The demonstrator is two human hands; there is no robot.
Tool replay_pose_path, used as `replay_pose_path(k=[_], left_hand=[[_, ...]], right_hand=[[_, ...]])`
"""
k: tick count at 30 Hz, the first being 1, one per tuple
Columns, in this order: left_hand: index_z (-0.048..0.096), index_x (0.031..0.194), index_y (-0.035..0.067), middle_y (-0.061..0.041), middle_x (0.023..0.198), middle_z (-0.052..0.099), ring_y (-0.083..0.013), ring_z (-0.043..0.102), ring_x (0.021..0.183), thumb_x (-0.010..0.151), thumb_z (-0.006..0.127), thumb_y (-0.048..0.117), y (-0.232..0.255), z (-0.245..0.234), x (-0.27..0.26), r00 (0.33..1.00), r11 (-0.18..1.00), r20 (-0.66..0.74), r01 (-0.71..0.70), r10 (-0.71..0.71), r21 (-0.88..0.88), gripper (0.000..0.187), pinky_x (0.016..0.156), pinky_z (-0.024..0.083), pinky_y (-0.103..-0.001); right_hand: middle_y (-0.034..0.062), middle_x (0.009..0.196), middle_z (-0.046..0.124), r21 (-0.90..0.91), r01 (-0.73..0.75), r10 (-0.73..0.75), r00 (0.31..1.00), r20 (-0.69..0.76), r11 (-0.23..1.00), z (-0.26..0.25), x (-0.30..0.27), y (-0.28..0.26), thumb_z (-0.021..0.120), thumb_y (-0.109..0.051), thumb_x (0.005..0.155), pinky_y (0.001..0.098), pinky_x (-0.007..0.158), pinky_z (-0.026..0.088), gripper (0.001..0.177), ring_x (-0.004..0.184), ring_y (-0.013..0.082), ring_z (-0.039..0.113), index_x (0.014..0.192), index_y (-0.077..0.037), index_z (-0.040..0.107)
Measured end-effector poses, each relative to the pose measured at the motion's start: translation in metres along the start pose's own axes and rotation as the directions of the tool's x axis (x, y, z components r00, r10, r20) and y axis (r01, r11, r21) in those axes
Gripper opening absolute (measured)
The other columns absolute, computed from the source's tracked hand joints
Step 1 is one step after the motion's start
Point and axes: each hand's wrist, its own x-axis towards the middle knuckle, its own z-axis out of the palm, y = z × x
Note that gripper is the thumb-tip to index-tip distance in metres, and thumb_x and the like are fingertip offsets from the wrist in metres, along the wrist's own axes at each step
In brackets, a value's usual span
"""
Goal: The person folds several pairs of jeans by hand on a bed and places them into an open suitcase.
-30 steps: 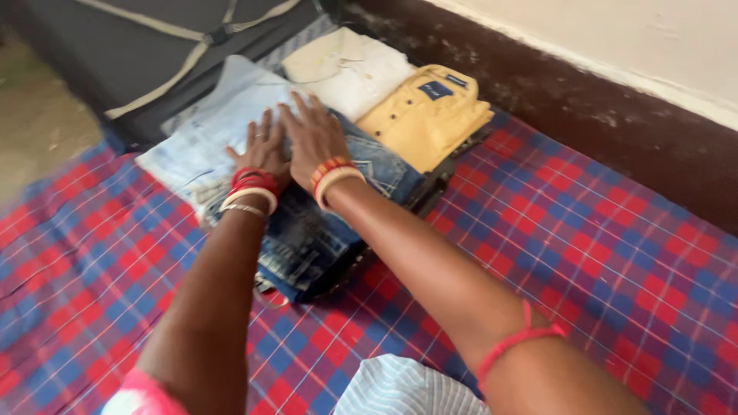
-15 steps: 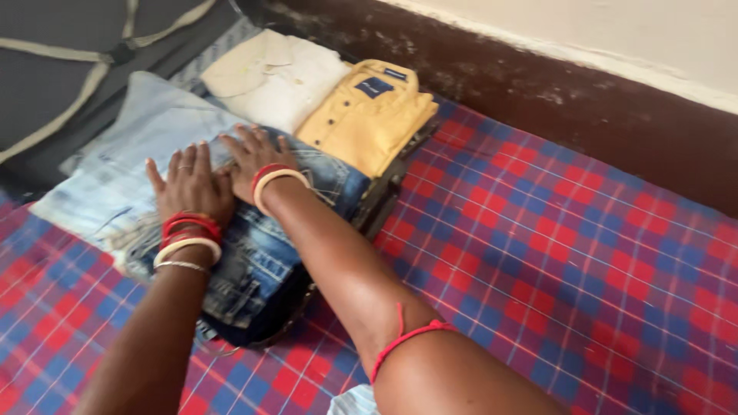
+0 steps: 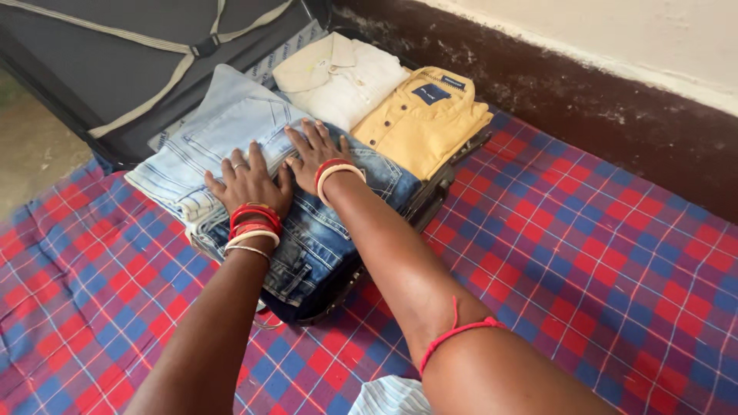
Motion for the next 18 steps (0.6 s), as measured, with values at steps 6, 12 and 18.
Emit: replay_pose_path(k=[6,12,18], left_hand=[[0.051,0.149,0.007,-0.029,0.147,0.05,-0.0474,0.041,0.139,0.092,0.062,0.05,-0.002,-0.001,0.0,1.0,0.999,-0.019,-0.015,0.015,-0.029,0.072,0.112,0.014,-0.072],[0.03,0.162,0.015,-0.028,0.16,0.031,-0.0454,0.022,0.151,0.094,0.052,0.065,-0.009,-0.022,-0.003,0.979,0.992,0.181,-0.074,0.092,-0.1,0.087,0.12,0.003,-0.068],[0.01,0.165,0.02,-0.028,0.167,0.011,-0.0443,0.003,0.155,0.083,0.045,0.083,-0.023,-0.012,-0.015,0.924,0.974,0.309,-0.222,0.226,-0.048,0.109,0.12,-0.001,-0.063]], right_hand=[[0.0006,0.173,-0.01,-0.039,-0.011,0.019,0.975,0.223,0.999,-0.021,-0.026,0.013,0.05,-0.061,0.095,0.0573,0.124,0.007,0.086,0.159,0.0303,-0.003,0.16,-0.044,-0.003],[0.0069,0.173,-0.01,-0.074,0.019,-0.005,0.982,0.191,0.997,-0.017,-0.046,0.017,0.054,-0.069,0.091,0.0522,0.126,0.008,0.096,0.159,0.0344,-0.001,0.16,-0.045,-0.007],[0.0075,0.173,-0.006,-0.037,0.022,-0.017,0.991,0.135,0.999,-0.003,-0.04,0.025,0.056,-0.069,0.091,0.051,0.127,0.006,0.096,0.159,0.0338,0.0,0.161,-0.045,-0.006]])
